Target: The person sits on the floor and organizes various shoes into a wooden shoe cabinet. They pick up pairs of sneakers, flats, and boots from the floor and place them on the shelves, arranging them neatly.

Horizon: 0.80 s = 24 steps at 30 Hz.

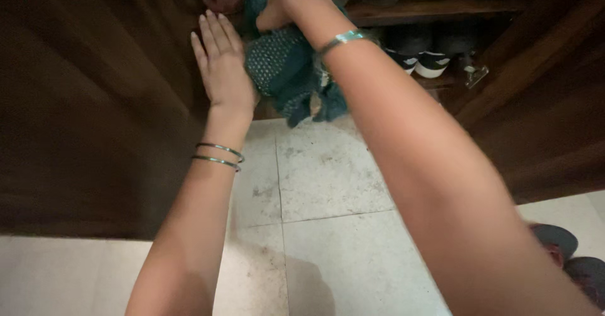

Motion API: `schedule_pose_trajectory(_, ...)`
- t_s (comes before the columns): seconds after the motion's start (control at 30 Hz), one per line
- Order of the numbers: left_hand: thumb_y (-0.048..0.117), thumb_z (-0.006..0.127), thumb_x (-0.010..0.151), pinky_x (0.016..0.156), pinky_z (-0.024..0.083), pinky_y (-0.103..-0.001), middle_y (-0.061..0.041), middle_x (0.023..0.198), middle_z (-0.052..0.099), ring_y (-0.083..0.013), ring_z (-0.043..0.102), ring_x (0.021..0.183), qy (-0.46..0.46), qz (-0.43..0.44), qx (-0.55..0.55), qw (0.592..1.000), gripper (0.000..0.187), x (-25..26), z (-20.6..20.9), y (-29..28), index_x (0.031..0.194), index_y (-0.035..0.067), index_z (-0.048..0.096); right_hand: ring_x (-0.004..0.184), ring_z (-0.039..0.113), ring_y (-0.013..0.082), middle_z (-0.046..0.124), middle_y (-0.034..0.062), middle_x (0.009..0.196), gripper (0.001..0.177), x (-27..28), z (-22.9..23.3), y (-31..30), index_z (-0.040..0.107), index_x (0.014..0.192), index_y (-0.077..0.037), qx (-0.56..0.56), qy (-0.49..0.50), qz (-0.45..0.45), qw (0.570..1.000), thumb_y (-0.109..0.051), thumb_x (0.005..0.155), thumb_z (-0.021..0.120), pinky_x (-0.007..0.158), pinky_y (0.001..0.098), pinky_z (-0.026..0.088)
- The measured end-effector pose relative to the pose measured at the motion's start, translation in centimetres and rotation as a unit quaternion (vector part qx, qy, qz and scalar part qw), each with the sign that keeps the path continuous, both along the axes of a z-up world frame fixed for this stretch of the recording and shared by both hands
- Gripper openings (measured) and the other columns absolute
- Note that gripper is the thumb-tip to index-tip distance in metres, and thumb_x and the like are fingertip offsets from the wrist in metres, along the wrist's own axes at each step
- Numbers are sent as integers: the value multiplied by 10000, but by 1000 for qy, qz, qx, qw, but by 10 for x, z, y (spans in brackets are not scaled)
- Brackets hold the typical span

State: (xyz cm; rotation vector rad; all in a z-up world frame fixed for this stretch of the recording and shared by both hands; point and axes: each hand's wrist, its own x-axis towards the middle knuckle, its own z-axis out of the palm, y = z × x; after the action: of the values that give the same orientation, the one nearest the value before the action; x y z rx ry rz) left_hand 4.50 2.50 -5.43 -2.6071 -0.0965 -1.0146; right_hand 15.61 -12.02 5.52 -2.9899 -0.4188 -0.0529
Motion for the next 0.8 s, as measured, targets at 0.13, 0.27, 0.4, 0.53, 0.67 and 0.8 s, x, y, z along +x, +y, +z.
schedule_pose_trajectory(0.13, 201, 808, 760, 1265, 97, -542, -276, 1668, 248, -372, 191, 1566, 100, -14, -69, 993, 1064, -16, 25, -3, 1600, -112, 233, 1223, 615, 370, 594, 224, 1373, 858, -8, 5, 0, 488, 1456, -40, 10, 11, -8, 1000, -474, 765, 754, 999, 479, 522)
schedule_pose_trajectory(0.27, 249, 896, 618, 1244, 83, -538, -228, 1663, 224, -335, 173, 1552, 185, -29, -136, 973, 1234, -30, 47, -8, 1589, -66, 204, 1343, 529, 462, 454, 198, 1551, 780, -63, -8, -12, 450, 1511, -89, -18, -14, 27, 999, -378, 838, 720, 1087, 518, 477)
schedule_pose_trajectory(0.4, 239, 905, 607, 1250, 78, -529, -201, 1675, 222, -321, 169, 1561, 173, -53, -145, 973, 1247, -28, 44, -2, 1601, -39, 205, 1388, 394, 525, 297, 132, 1621, 916, -87, -9, 0, 326, 1568, -224, 2, -16, 89, 996, -256, 762, 761, 1054, 523, 458)
schedule_pose_trajectory(0.53, 213, 890, 643, 1251, 85, -533, -193, 1679, 240, -323, 180, 1565, 145, -45, -130, 980, 1183, -21, 39, 0, 1600, -22, 235, 1352, 442, 494, 286, 120, 1628, 967, -80, -16, 8, 304, 1579, -271, 17, -39, 132, 990, -217, 735, 773, 1112, 488, 427)
schedule_pose_trajectory(0.67, 213, 891, 646, 1253, 86, -523, -182, 1684, 215, -308, 167, 1567, 188, -16, -145, 971, 1214, -27, 47, -6, 1614, -15, 195, 1339, 439, 502, 306, 85, 1614, 1006, -89, -18, -7, 318, 1555, -285, 16, -76, 113, 991, -213, 682, 812, 1023, 506, 486)
schedule_pose_trajectory(0.8, 285, 882, 689, 1246, 98, -528, -210, 1677, 225, -330, 182, 1558, 174, -1, -120, 977, 1204, -24, 41, -9, 1612, -37, 179, 1302, 494, 491, 366, 71, 1592, 991, -95, -23, -66, 358, 1549, -274, 9, -113, 108, 988, -192, 675, 819, 935, 530, 540)
